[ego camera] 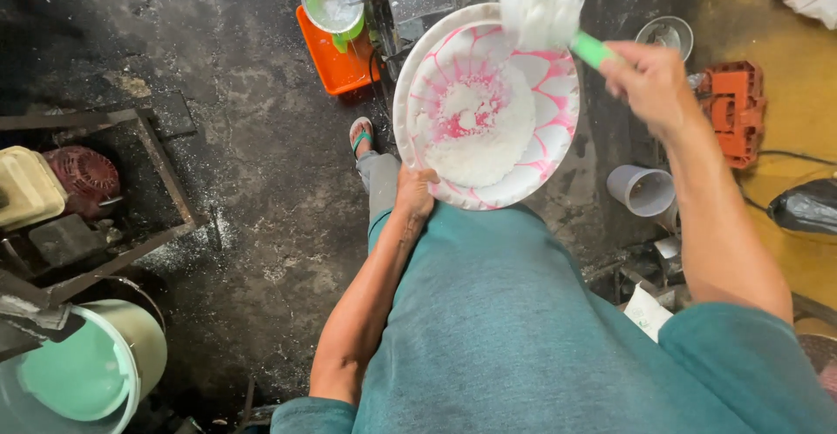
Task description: Scooping and stirring white powder in a bowl and feeding it into a processing machine.
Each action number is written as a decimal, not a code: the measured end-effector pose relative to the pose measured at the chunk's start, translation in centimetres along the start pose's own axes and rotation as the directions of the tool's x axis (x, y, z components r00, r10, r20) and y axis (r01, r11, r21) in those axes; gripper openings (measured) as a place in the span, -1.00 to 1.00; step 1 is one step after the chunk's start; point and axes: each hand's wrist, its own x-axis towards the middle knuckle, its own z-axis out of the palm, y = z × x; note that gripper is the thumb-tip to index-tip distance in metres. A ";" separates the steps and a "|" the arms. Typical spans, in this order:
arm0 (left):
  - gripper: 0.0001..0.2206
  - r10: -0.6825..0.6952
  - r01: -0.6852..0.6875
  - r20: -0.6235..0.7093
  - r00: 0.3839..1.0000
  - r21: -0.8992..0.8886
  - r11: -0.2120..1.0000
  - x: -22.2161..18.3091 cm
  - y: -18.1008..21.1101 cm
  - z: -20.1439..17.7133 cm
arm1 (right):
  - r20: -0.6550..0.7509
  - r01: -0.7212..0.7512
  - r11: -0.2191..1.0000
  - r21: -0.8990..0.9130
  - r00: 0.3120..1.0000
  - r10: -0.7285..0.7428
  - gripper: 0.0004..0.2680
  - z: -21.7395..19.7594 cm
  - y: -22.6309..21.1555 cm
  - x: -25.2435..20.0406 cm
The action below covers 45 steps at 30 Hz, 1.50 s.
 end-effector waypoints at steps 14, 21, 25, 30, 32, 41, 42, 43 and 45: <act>-0.23 0.097 -0.077 -0.049 0.994 0.307 0.949 1.5 1.3 -2.1 | -0.158 -0.003 0.226 -0.974 0.724 -0.672 -0.81 1.5 -0.3 9.5; -0.30 0.033 -0.007 -0.059 0.998 0.394 0.919 2.2 3.8 -0.3 | 0.023 0.080 0.079 -0.994 0.833 -0.552 -0.85 4.4 3.5 0.0; -0.23 0.134 -0.156 0.081 0.988 0.495 0.855 3.5 4.4 -0.3 | -0.103 -0.013 0.249 -0.968 0.929 -0.355 -0.93 7.4 5.7 -3.2; -0.21 0.087 -0.137 0.117 0.989 0.535 0.834 4.1 5.6 0.4 | -0.210 -0.168 0.627 -0.761 0.978 0.007 -0.84 12.6 7.8 -9.6; -0.21 0.074 -0.152 0.165 0.983 0.533 0.832 3.9 6.2 1.0 | -0.236 -0.454 0.748 -0.484 0.891 0.388 -0.78 15.9 10.6 -11.3; -0.16 0.057 -0.124 0.130 0.990 0.602 0.789 4.4 4.8 1.0 | -0.340 -0.431 0.869 -0.243 0.877 0.340 -0.73 25.3 7.9 -10.6; -0.16 0.060 -0.126 0.129 0.990 0.603 0.788 4.5 4.6 1.1 | -0.339 -0.429 0.871 -0.241 0.878 0.338 -0.73 25.1 6.3 -10.6; -0.15 0.051 -0.115 0.123 0.991 0.602 0.790 4.6 4.3 1.1 | -0.353 -0.346 0.897 -0.276 0.904 0.240 -0.75 25.0 4.7 -10.6; -0.14 0.046 -0.107 0.117 0.992 0.596 0.796 4.9 3.6 1.2 | -0.361 -0.256 0.913 -0.318 0.923 0.133 -0.76 24.6 3.5 -10.8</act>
